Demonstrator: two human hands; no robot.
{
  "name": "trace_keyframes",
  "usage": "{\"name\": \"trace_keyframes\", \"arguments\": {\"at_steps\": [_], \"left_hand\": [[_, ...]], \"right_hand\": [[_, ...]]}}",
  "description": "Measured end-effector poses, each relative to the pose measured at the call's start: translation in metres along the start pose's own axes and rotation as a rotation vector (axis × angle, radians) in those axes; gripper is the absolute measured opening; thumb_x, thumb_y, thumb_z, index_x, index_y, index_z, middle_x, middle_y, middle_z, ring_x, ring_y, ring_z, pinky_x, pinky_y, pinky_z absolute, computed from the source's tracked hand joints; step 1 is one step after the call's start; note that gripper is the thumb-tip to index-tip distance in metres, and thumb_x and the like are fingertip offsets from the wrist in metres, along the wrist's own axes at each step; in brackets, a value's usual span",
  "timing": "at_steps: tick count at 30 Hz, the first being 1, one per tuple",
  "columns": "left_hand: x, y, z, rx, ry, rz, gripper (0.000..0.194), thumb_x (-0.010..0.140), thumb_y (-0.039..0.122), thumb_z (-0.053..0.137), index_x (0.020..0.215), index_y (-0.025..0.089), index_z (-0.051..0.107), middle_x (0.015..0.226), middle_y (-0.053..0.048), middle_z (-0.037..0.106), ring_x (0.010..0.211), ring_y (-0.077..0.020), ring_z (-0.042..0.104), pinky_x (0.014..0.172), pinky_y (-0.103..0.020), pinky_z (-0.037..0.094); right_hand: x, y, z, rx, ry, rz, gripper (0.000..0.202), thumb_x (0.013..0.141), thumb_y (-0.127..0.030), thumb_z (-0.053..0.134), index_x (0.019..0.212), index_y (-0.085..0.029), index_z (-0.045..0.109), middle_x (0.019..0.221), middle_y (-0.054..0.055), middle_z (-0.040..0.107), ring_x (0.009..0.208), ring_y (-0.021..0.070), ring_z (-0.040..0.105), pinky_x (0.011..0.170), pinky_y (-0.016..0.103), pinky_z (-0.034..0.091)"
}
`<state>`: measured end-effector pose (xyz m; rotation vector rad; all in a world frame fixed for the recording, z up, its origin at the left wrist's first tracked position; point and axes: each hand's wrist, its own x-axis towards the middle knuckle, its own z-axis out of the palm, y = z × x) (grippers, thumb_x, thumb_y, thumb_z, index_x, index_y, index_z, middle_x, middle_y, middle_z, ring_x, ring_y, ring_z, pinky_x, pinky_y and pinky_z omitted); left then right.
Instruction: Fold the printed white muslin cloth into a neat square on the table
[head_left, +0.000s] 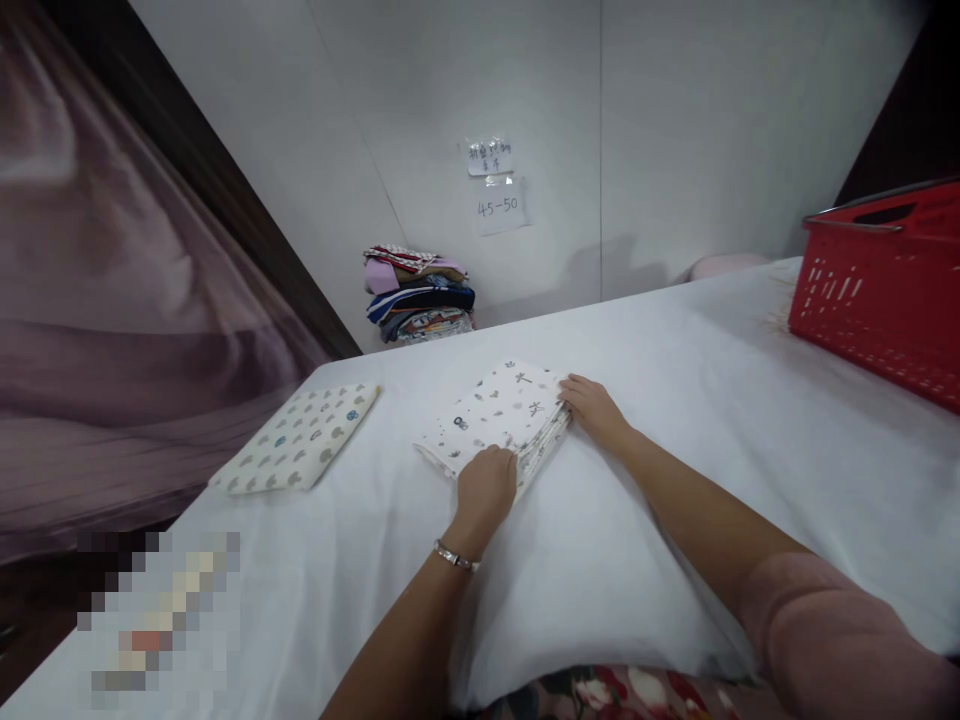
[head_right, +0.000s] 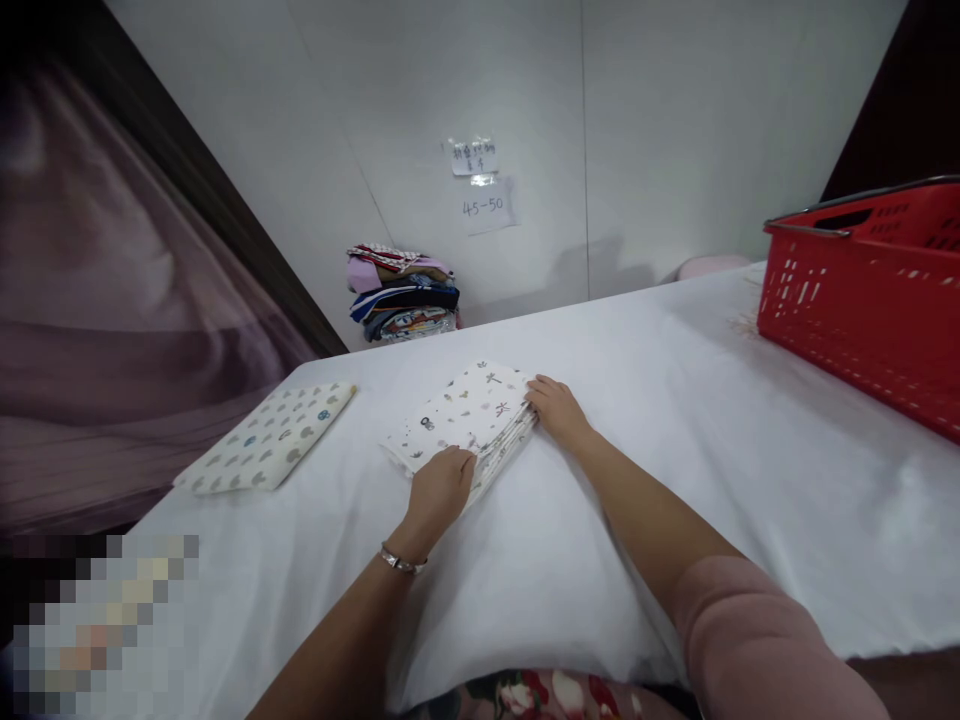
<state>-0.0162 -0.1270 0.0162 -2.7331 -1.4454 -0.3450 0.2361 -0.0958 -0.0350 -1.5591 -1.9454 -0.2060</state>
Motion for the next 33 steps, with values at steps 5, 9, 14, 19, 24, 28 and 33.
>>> {"name": "trace_keyframes", "arguments": {"at_steps": [5,9,14,19,24,28,33], "left_hand": [[-0.003,0.001,0.002,0.032,0.064,0.077,0.027,0.092,0.024,0.034,0.076,0.020,0.054,0.078,-0.004,0.056,0.075,-0.0172,0.052,0.064,-0.028,0.036],[-0.005,0.004,0.005,0.061,0.052,0.151,0.023,0.090,0.020,0.038,0.074,0.019,0.054,0.075,-0.004,0.055,0.073,-0.0176,0.051,0.064,-0.030,0.035],[-0.006,0.004,0.004,0.070,0.075,0.159,0.020,0.088,0.019,0.040,0.074,0.019,0.054,0.077,-0.003,0.056,0.074,-0.0164,0.050,0.066,-0.030,0.035],[-0.006,0.006,0.004,0.084,0.086,0.172,0.019,0.088,0.019,0.042,0.074,0.019,0.055,0.077,-0.002,0.057,0.075,-0.0162,0.050,0.067,-0.030,0.035],[-0.007,0.012,0.008,0.121,0.014,0.174,0.019,0.088,0.018,0.042,0.075,0.019,0.057,0.078,-0.003,0.057,0.076,-0.0173,0.051,0.066,-0.030,0.036],[-0.009,0.014,0.008,0.075,0.024,0.149,0.021,0.089,0.032,0.044,0.081,0.019,0.058,0.084,-0.004,0.057,0.082,-0.0194,0.051,0.070,-0.032,0.038],[-0.010,0.014,0.009,0.064,0.025,0.147,0.022,0.087,0.031,0.048,0.105,0.021,0.056,0.091,-0.004,0.057,0.085,-0.0201,0.051,0.071,-0.032,0.038]], "right_hand": [[-0.002,-0.001,-0.003,-0.017,0.013,-0.011,0.029,0.085,-0.012,0.042,0.103,-0.020,0.063,0.125,0.006,0.056,0.125,0.0238,0.038,0.097,0.040,0.034],[-0.004,-0.002,-0.006,-0.036,0.006,-0.007,0.030,0.084,-0.010,0.042,0.103,-0.020,0.063,0.125,0.007,0.055,0.125,0.0236,0.038,0.097,0.040,0.033],[-0.006,0.000,-0.005,-0.060,0.053,-0.021,0.030,0.085,-0.010,0.041,0.104,-0.020,0.062,0.124,0.007,0.056,0.124,0.0234,0.040,0.095,0.040,0.034],[-0.009,0.004,-0.002,-0.092,0.086,-0.046,0.027,0.086,-0.010,0.043,0.102,-0.019,0.062,0.121,0.006,0.058,0.122,0.0235,0.042,0.094,0.039,0.034],[-0.011,0.002,-0.001,-0.119,0.025,-0.017,0.027,0.086,-0.011,0.043,0.100,-0.021,0.064,0.119,0.005,0.060,0.120,0.0241,0.043,0.092,0.040,0.034],[-0.011,-0.001,-0.003,-0.104,0.020,0.006,0.026,0.088,-0.015,0.042,0.101,-0.022,0.064,0.119,0.005,0.060,0.120,0.0248,0.043,0.092,0.041,0.035],[-0.013,0.002,-0.002,0.002,0.000,0.055,0.028,0.087,-0.016,0.042,0.104,-0.023,0.064,0.121,0.004,0.059,0.120,0.0259,0.043,0.094,0.045,0.036]]}}
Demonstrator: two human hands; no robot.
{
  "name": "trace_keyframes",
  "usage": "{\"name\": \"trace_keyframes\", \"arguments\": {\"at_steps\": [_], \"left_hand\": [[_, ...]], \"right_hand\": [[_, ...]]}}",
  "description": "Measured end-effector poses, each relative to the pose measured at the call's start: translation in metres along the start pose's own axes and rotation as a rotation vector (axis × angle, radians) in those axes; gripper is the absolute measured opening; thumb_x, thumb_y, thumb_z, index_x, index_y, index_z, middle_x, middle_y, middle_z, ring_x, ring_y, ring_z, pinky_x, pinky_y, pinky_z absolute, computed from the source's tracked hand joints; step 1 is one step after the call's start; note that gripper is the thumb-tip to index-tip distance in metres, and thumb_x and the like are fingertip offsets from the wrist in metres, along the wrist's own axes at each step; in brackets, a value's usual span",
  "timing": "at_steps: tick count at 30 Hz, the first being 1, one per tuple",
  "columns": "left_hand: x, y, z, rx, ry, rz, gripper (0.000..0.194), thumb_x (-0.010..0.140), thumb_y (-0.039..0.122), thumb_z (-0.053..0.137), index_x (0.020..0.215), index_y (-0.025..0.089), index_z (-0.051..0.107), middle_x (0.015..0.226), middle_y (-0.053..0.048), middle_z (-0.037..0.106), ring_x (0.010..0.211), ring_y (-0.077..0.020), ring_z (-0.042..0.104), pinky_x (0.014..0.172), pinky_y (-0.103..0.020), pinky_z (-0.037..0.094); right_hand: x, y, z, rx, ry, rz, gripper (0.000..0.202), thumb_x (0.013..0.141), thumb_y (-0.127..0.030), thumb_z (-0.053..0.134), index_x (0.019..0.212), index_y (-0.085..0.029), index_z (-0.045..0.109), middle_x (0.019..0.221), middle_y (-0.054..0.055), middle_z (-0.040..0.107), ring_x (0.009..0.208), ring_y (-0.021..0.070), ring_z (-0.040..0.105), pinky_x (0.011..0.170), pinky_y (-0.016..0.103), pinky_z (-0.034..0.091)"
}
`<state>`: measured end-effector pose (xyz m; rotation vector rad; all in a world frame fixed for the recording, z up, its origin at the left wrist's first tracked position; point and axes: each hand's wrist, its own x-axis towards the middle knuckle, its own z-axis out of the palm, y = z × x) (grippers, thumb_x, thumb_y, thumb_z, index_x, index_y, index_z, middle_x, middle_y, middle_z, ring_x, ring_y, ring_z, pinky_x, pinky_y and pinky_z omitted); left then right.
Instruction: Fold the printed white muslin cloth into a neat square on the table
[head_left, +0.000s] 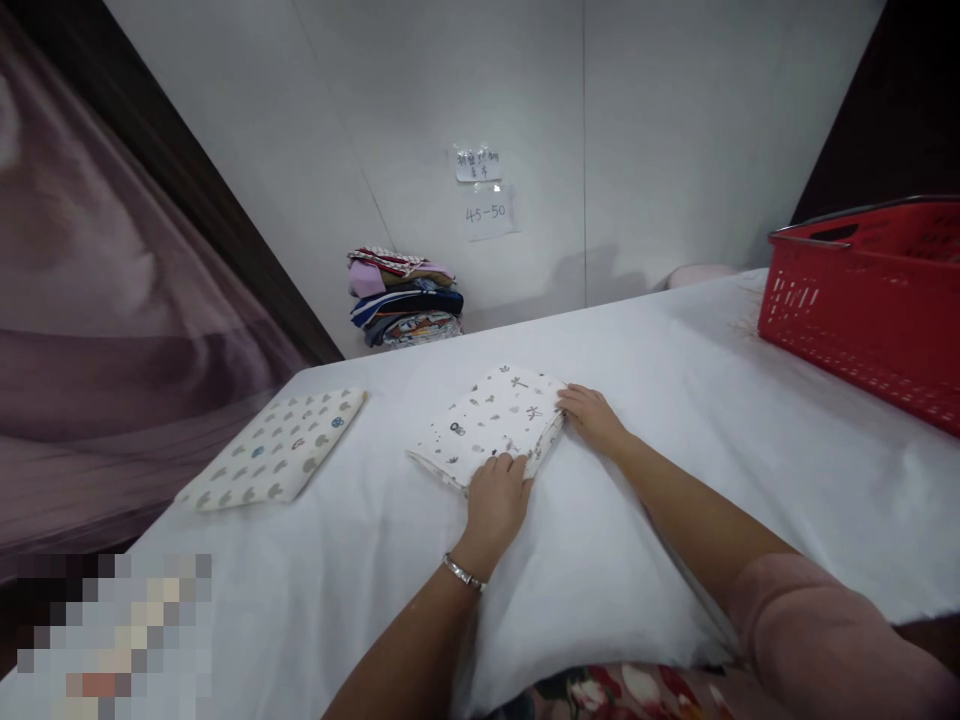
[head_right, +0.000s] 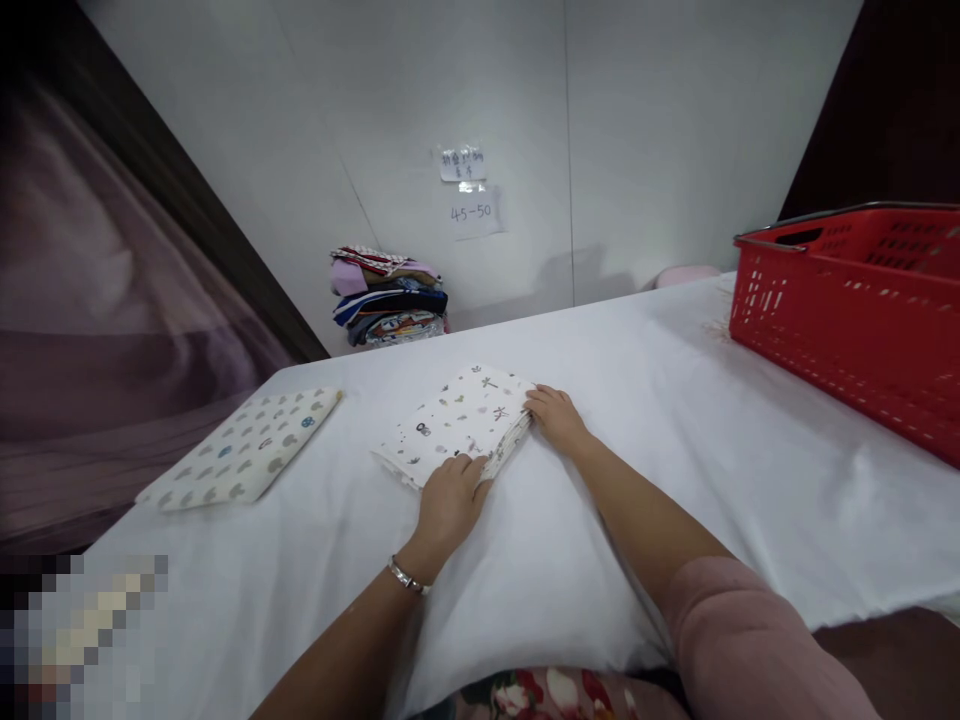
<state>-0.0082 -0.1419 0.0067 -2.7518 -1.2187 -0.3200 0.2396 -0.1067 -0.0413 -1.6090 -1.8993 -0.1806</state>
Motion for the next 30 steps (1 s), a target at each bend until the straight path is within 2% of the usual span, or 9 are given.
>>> {"name": "trace_keyframes", "arguments": {"at_steps": [4,6,8,10,12,15,19,23,30], "left_hand": [[0.001,0.000,0.000,0.032,-0.032,0.010,0.023,0.090,0.025,0.039,0.102,0.023,0.059,0.087,-0.004,0.056,0.081,-0.0194,0.051,0.068,-0.031,0.038],[0.001,0.001,0.000,0.039,-0.038,0.010,0.024,0.091,0.025,0.037,0.099,0.023,0.060,0.086,-0.005,0.056,0.081,-0.0193,0.050,0.067,-0.031,0.037],[0.001,0.001,0.000,0.037,-0.040,0.013,0.025,0.092,0.026,0.036,0.098,0.023,0.060,0.086,-0.005,0.055,0.080,-0.0191,0.050,0.067,-0.031,0.037],[0.001,0.001,0.000,0.034,-0.035,0.018,0.025,0.091,0.025,0.036,0.100,0.023,0.060,0.087,-0.005,0.055,0.081,-0.0191,0.050,0.068,-0.031,0.037],[0.001,0.001,0.001,0.035,-0.031,0.016,0.025,0.091,0.024,0.037,0.102,0.023,0.059,0.087,-0.005,0.055,0.081,-0.0194,0.050,0.068,-0.031,0.037],[0.001,0.002,0.002,0.038,-0.026,0.019,0.024,0.091,0.024,0.037,0.099,0.023,0.059,0.087,-0.005,0.055,0.082,-0.0197,0.050,0.068,-0.032,0.037],[0.000,0.002,0.002,0.040,-0.010,0.030,0.023,0.091,0.023,0.037,0.097,0.023,0.059,0.087,-0.004,0.055,0.082,-0.0197,0.050,0.068,-0.032,0.037],[-0.001,0.003,0.002,0.016,-0.010,0.022,0.021,0.090,0.020,0.039,0.097,0.022,0.058,0.088,-0.005,0.056,0.083,-0.0199,0.050,0.070,-0.032,0.037],[-0.002,0.007,0.007,-0.078,0.010,0.017,0.017,0.088,0.020,0.041,0.094,0.019,0.057,0.092,-0.007,0.056,0.089,-0.0212,0.050,0.074,-0.034,0.039]], "right_hand": [[-0.001,0.004,0.004,0.213,0.007,0.068,0.034,0.082,-0.014,0.042,0.107,-0.022,0.064,0.122,0.003,0.059,0.122,0.0228,0.043,0.099,0.043,0.036],[-0.001,0.006,0.002,0.351,0.061,0.199,0.036,0.081,-0.017,0.043,0.110,-0.020,0.063,0.121,0.004,0.059,0.119,0.0210,0.046,0.098,0.039,0.038],[0.001,0.008,-0.003,0.440,0.137,0.393,0.039,0.080,-0.022,0.043,0.115,-0.019,0.060,0.119,0.005,0.060,0.110,0.0202,0.053,0.093,0.037,0.043],[0.005,0.011,-0.011,0.449,0.190,0.566,0.041,0.081,-0.026,0.040,0.118,-0.018,0.058,0.117,0.005,0.061,0.103,0.0191,0.057,0.089,0.035,0.045],[0.010,0.014,-0.017,0.417,0.191,0.656,0.040,0.082,-0.029,0.039,0.114,-0.017,0.060,0.114,0.006,0.063,0.101,0.0183,0.057,0.088,0.032,0.044],[0.020,0.013,-0.019,0.380,0.117,0.681,0.036,0.083,-0.038,0.042,0.100,-0.018,0.066,0.104,0.006,0.066,0.095,0.0183,0.059,0.084,0.029,0.043],[0.036,0.007,-0.012,0.304,-0.021,0.713,0.038,0.079,-0.051,0.048,0.083,-0.019,0.068,0.088,0.006,0.068,0.082,0.0194,0.060,0.072,0.028,0.042],[0.045,0.000,-0.005,0.185,-0.121,0.744,0.031,0.072,-0.043,0.058,0.088,-0.018,0.065,0.089,0.008,0.067,0.081,0.0203,0.058,0.067,0.027,0.040],[0.039,0.002,-0.005,0.050,-0.210,0.718,0.039,0.078,-0.046,0.048,0.098,-0.017,0.063,0.093,0.010,0.065,0.086,0.0239,0.058,0.069,0.031,0.041]]}}
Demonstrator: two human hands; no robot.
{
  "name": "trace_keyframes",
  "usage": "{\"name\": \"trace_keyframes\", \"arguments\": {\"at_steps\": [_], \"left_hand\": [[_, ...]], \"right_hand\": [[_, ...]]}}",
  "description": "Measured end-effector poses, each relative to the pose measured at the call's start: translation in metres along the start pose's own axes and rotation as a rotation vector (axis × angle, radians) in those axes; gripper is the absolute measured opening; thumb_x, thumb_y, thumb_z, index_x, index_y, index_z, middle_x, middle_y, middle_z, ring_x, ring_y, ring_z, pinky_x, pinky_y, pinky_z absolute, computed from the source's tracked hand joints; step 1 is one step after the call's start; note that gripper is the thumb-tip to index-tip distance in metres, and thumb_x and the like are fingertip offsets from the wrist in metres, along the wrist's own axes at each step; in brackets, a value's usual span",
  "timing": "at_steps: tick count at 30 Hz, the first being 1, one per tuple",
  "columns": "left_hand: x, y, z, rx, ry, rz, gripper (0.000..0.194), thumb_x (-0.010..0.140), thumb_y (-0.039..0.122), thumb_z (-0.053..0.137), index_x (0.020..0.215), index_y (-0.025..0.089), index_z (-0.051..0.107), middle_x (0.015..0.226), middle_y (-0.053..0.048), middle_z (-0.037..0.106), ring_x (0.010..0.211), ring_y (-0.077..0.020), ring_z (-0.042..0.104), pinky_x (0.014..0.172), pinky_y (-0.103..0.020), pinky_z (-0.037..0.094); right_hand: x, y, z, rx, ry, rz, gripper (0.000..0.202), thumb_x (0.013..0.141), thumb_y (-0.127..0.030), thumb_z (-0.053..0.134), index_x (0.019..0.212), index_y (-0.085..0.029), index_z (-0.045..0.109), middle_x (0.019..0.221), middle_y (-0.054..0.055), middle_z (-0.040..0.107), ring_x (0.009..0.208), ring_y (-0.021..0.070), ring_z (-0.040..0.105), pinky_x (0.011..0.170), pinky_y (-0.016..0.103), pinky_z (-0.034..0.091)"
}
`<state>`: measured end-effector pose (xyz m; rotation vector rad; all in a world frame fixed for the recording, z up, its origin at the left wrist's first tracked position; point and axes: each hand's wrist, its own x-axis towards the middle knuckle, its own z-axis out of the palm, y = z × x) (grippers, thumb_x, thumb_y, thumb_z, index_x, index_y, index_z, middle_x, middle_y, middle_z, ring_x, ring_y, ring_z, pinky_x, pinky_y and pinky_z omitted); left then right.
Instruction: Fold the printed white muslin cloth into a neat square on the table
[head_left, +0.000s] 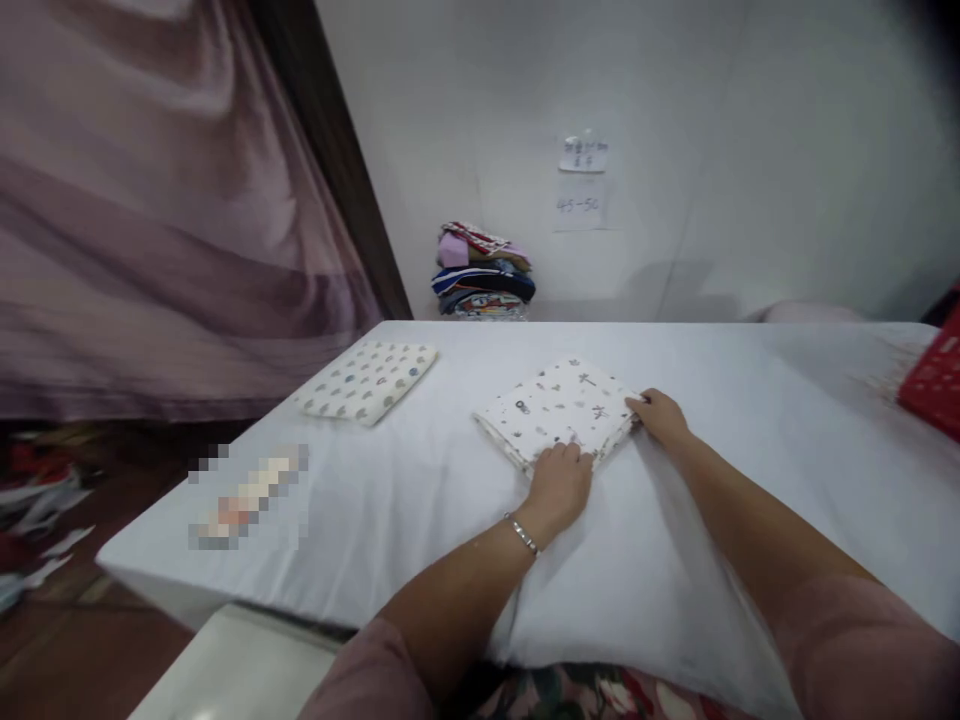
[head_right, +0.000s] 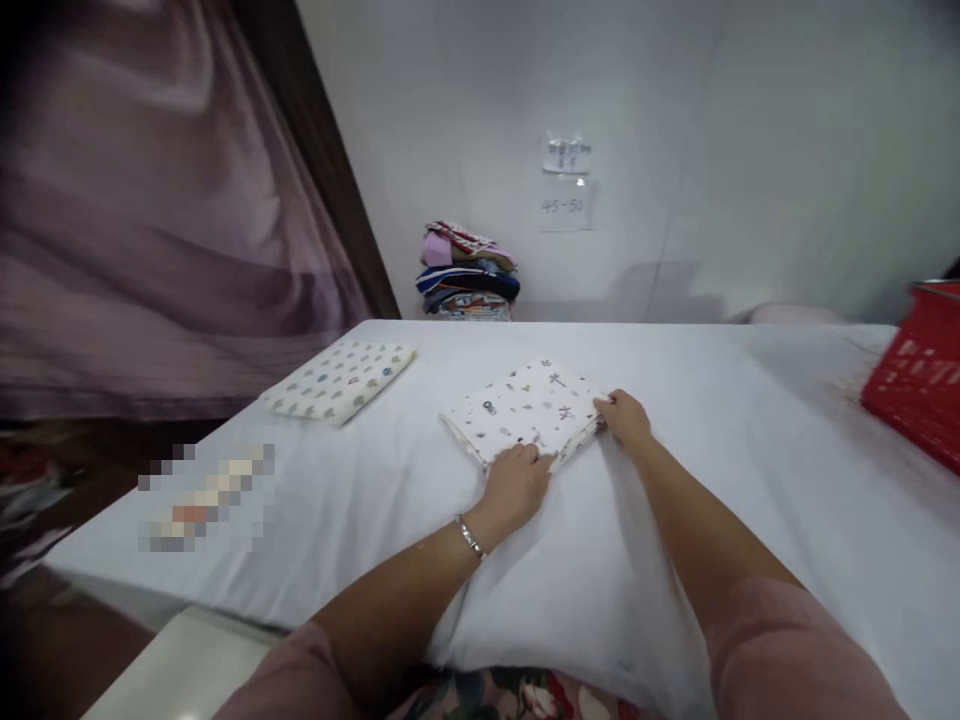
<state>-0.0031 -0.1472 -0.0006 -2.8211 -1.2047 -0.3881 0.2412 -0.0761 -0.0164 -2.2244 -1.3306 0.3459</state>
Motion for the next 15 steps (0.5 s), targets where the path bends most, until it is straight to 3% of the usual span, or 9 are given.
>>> {"name": "trace_keyframes", "arguments": {"at_steps": [4,6,8,10,12,15], "left_hand": [[-0.006,0.004,-0.001,-0.035,0.015,-0.013,0.017,0.085,0.027,0.048,0.096,0.016,0.056,0.096,-0.010,0.057,0.092,-0.0237,0.050,0.076,-0.037,0.040],[-0.011,0.004,-0.008,-0.062,0.007,0.010,0.019,0.085,0.030,0.049,0.094,0.015,0.056,0.095,-0.010,0.058,0.091,-0.0238,0.051,0.076,-0.037,0.041],[-0.018,-0.002,-0.018,-0.121,0.016,0.051,0.019,0.086,0.032,0.046,0.091,0.017,0.058,0.093,-0.009,0.060,0.090,-0.0223,0.053,0.078,-0.037,0.041],[-0.025,-0.020,-0.028,-0.195,0.056,0.073,0.019,0.087,0.030,0.044,0.092,0.019,0.059,0.093,-0.006,0.061,0.092,-0.0201,0.054,0.083,-0.035,0.040],[-0.032,-0.050,-0.033,-0.255,0.138,0.004,0.021,0.086,0.022,0.043,0.097,0.020,0.060,0.100,-0.004,0.062,0.097,-0.0181,0.053,0.087,-0.033,0.040],[-0.041,-0.104,-0.029,-0.308,0.305,-0.309,0.032,0.081,0.011,0.041,0.107,0.018,0.059,0.113,-0.005,0.060,0.108,-0.0172,0.050,0.095,-0.031,0.038]], "right_hand": [[-0.004,-0.005,0.001,-0.112,0.109,-0.157,0.047,0.080,-0.043,0.047,0.113,-0.012,0.058,0.110,0.016,0.061,0.101,0.0297,0.055,0.081,0.040,0.043],[-0.014,-0.017,0.004,-0.110,0.219,-0.377,0.047,0.081,-0.040,0.046,0.116,-0.011,0.056,0.118,0.017,0.057,0.110,0.0302,0.050,0.090,0.044,0.040],[-0.033,-0.031,0.009,-0.026,0.238,-0.629,0.043,0.083,-0.040,0.045,0.113,-0.012,0.058,0.117,0.015,0.058,0.112,0.0271,0.050,0.096,0.043,0.038],[-0.057,-0.045,0.015,0.085,0.159,-0.801,0.039,0.085,-0.041,0.044,0.109,-0.014,0.060,0.115,0.012,0.060,0.110,0.0234,0.052,0.097,0.039,0.039],[-0.085,-0.054,0.019,0.141,0.071,-0.858,0.037,0.087,-0.042,0.044,0.109,-0.017,0.060,0.115,0.011,0.061,0.110,0.0219,0.053,0.095,0.038,0.041],[-0.125,-0.062,0.024,0.084,-0.013,-0.919,0.038,0.086,-0.043,0.046,0.116,-0.021,0.056,0.119,0.009,0.059,0.114,0.0235,0.050,0.096,0.043,0.038]]}}
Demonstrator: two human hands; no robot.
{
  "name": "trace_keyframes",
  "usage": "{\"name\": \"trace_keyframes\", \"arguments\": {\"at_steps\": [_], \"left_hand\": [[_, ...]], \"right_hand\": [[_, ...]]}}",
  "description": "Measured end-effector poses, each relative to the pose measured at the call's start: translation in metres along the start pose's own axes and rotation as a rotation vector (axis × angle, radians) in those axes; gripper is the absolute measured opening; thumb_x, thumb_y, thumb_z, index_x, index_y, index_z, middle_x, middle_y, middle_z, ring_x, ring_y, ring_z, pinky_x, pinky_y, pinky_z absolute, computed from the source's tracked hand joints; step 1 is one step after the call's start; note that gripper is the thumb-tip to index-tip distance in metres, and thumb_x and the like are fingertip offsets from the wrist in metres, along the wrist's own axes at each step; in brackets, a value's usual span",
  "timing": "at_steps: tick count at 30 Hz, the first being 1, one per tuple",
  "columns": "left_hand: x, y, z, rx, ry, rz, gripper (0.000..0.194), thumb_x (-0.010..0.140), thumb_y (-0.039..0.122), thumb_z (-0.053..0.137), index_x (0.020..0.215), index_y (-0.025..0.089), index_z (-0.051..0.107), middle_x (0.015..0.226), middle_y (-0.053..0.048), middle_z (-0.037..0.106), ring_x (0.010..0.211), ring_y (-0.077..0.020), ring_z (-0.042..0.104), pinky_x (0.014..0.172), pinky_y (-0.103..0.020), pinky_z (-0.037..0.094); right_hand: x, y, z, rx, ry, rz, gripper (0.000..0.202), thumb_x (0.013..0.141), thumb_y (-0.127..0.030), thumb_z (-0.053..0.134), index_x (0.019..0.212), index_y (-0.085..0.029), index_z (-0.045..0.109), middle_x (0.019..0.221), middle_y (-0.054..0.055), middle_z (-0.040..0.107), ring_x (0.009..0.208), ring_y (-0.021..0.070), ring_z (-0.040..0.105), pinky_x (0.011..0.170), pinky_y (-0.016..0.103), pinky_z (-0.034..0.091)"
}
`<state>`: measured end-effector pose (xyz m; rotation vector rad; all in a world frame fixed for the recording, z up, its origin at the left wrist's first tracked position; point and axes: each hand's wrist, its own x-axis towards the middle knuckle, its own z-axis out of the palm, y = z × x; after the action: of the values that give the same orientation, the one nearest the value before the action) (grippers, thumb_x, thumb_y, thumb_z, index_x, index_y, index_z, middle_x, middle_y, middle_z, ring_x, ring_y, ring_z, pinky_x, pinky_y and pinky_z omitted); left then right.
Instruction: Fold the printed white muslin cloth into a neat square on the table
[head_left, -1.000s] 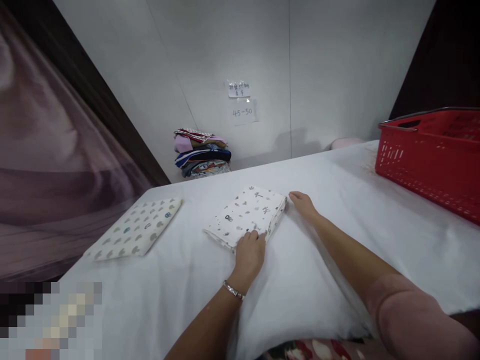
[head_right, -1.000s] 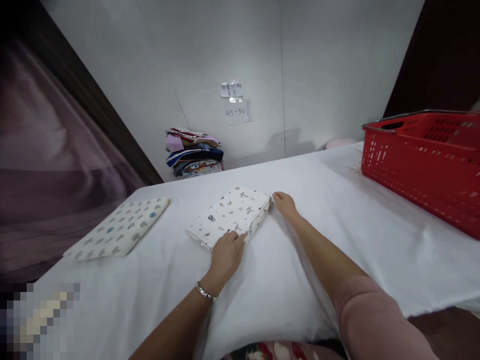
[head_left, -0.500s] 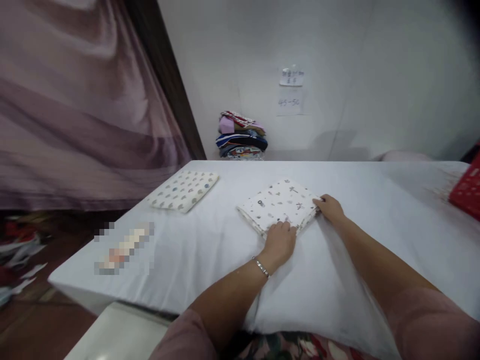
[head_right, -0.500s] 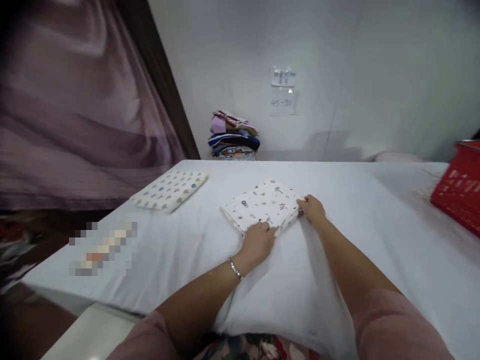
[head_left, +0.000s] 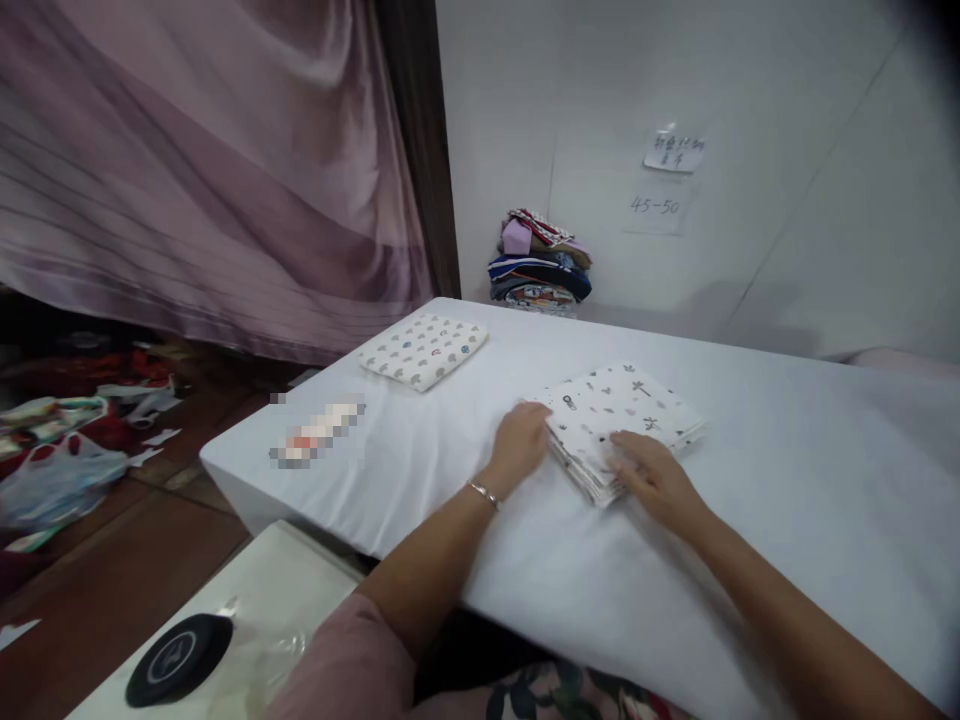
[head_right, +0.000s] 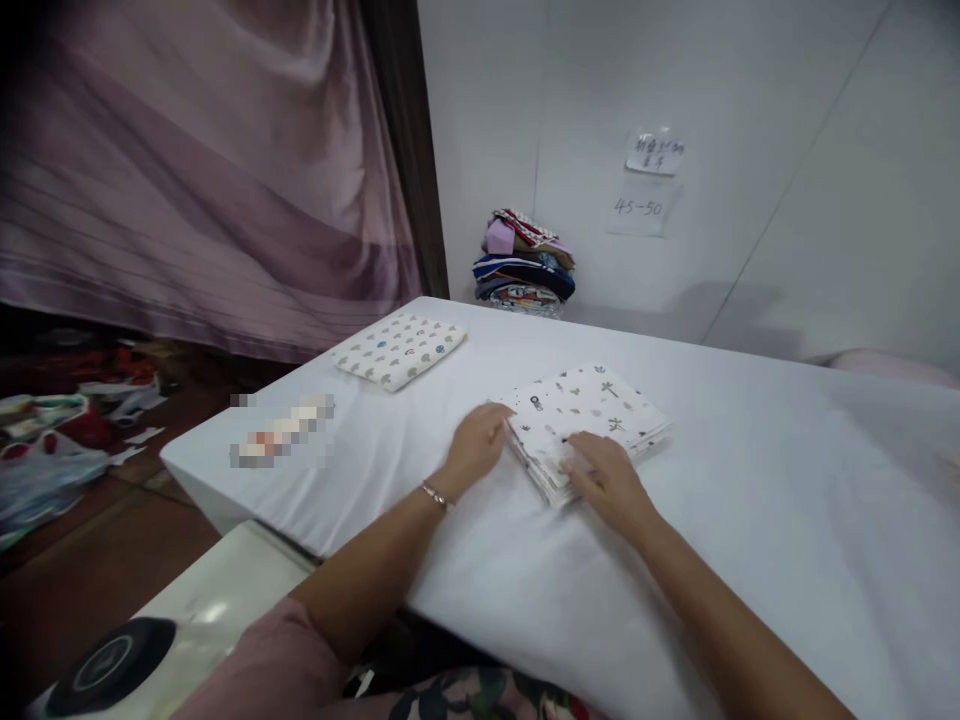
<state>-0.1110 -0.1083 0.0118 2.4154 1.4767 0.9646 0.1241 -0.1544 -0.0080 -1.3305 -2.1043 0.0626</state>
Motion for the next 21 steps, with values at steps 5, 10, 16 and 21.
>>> {"name": "trace_keyframes", "arguments": {"at_steps": [5,10,16,21], "left_hand": [[0.009,-0.059,0.010,-0.135,0.065,-0.337,0.050,0.077,0.015,0.048,0.126,0.019,0.047,0.130,-0.005,0.050,0.116,-0.0168,0.047,0.099,-0.030,0.037],[0.018,-0.064,0.027,-0.209,-0.012,-0.375,0.048,0.079,0.027,0.051,0.127,0.020,0.048,0.130,-0.004,0.052,0.117,-0.0176,0.047,0.100,-0.029,0.035],[0.033,-0.064,0.030,-0.174,-0.081,-0.420,0.042,0.083,0.025,0.044,0.124,0.023,0.051,0.110,-0.003,0.064,0.100,-0.0174,0.056,0.091,-0.029,0.040],[0.039,-0.064,0.028,-0.121,-0.134,-0.361,0.042,0.080,0.023,0.046,0.121,0.027,0.054,0.108,-0.001,0.064,0.100,-0.0181,0.056,0.089,-0.028,0.039]], "right_hand": [[-0.019,-0.032,0.011,-0.178,-0.125,-0.182,0.051,0.083,-0.038,0.051,0.130,-0.019,0.044,0.126,0.013,0.054,0.119,0.0290,0.044,0.100,0.053,0.028],[-0.020,-0.032,0.016,-0.212,-0.088,-0.179,0.046,0.082,-0.023,0.044,0.128,-0.018,0.045,0.119,0.011,0.058,0.107,0.0259,0.053,0.093,0.045,0.039],[-0.020,-0.027,0.015,-0.224,0.011,-0.098,0.047,0.081,-0.021,0.040,0.128,-0.023,0.045,0.110,0.009,0.062,0.097,0.0245,0.059,0.080,0.039,0.049],[-0.022,-0.030,0.019,-0.256,-0.064,-0.198,0.044,0.080,-0.019,0.043,0.123,-0.017,0.050,0.115,0.012,0.059,0.106,0.0262,0.053,0.089,0.042,0.043]]}}
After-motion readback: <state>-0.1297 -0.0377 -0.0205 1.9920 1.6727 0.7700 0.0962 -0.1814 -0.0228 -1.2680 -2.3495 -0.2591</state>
